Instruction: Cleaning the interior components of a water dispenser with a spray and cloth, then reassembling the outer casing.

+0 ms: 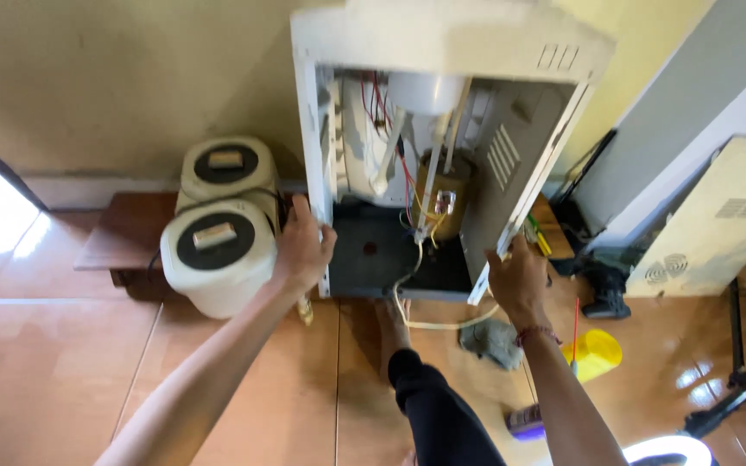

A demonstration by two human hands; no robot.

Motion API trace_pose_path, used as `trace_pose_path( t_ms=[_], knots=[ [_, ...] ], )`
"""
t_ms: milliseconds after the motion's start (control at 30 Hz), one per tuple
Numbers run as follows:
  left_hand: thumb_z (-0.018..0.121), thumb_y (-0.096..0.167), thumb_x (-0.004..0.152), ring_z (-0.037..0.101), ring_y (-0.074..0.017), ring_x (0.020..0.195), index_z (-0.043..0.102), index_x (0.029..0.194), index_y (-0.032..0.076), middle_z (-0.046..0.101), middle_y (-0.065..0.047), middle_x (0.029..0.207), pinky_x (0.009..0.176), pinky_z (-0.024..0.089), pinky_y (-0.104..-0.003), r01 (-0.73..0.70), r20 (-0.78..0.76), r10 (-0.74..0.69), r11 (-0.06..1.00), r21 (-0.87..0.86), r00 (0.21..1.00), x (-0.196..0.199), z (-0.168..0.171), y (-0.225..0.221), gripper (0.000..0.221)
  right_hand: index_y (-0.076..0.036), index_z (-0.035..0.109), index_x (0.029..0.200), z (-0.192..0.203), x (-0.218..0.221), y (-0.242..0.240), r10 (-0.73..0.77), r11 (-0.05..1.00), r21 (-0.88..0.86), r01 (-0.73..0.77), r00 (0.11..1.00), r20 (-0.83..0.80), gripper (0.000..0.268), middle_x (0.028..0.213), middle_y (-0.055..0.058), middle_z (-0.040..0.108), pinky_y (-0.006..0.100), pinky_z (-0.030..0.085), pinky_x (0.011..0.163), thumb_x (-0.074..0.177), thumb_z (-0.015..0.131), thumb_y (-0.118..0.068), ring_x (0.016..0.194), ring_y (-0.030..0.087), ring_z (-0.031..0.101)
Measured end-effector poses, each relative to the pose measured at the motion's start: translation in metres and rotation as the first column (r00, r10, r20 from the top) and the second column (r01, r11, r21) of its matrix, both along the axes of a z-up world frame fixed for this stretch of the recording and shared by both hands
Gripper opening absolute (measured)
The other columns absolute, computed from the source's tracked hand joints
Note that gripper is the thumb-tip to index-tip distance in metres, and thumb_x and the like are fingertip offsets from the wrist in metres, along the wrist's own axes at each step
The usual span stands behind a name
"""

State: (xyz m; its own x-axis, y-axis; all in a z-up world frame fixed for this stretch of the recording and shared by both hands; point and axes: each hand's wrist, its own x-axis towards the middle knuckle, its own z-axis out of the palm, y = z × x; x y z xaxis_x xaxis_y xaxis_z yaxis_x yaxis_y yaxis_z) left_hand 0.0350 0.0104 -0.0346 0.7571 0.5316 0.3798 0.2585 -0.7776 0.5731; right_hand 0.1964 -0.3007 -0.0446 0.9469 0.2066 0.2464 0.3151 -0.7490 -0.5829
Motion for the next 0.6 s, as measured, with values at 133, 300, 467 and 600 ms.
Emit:
trace_pose_path(
  t_ms=[133,300,467,600],
  knots=[
    [0.053,0.012,0.096,0.072,-0.0441,0.088,0.037,0.128,-0.002,0.060,-0.024,0.105,0.069,0.061,-0.054,0.010,-0.054,-0.011,1.000,-0.020,0.998,0.000,0.001,-0.003,0.038,-0.002,0.063,0.117,-0.018,0.020,-0.002,-0.010,1.000,-0.029,0.009,1.000,-0.020,0.038,0.115,0.028,0.073,0.057,0.057,0.087,0.094,0.072,-0.031,0.108,0.047,0.070],
    [0.057,0.006,0.092,0.073,-0.0417,0.091,0.033,0.139,-0.007,0.058,-0.026,0.115,0.070,0.062,-0.048,0.002,-0.091,-0.013,0.992,-0.125,0.996,0.005,0.001,-0.006,0.054,-0.001,0.060,0.118,-0.033,0.032,-0.003,0.009,1.000,0.007,-0.009,1.000,-0.005,0.039,0.113,0.030,0.072,0.061,0.056,0.083,0.092,0.074,-0.027,0.107,0.050,0.068],
    [0.057,0.008,0.090,0.070,-0.0485,0.097,0.030,0.143,-0.008,0.054,-0.029,0.119,0.074,0.061,-0.056,0.030,-0.079,-0.041,0.990,-0.135,0.996,0.003,-0.017,-0.010,0.061,-0.005,0.058,0.116,-0.028,0.018,0.001,-0.023,0.999,-0.032,0.020,0.996,-0.089,0.035,0.104,0.027,0.074,0.060,0.055,0.085,0.094,0.070,-0.029,0.104,0.047,0.070],
    [0.052,0.006,0.093,0.068,-0.0523,0.098,0.027,0.144,-0.011,0.052,-0.032,0.118,0.072,0.060,-0.060,0.066,-0.003,-0.067,0.984,-0.163,0.998,0.006,-0.025,-0.007,0.060,-0.002,0.057,0.112,-0.014,0.003,0.004,-0.020,0.999,-0.031,0.017,0.996,-0.088,0.034,0.103,0.030,0.074,0.062,0.054,0.084,0.094,0.068,-0.028,0.103,0.050,0.070]
  ],
)
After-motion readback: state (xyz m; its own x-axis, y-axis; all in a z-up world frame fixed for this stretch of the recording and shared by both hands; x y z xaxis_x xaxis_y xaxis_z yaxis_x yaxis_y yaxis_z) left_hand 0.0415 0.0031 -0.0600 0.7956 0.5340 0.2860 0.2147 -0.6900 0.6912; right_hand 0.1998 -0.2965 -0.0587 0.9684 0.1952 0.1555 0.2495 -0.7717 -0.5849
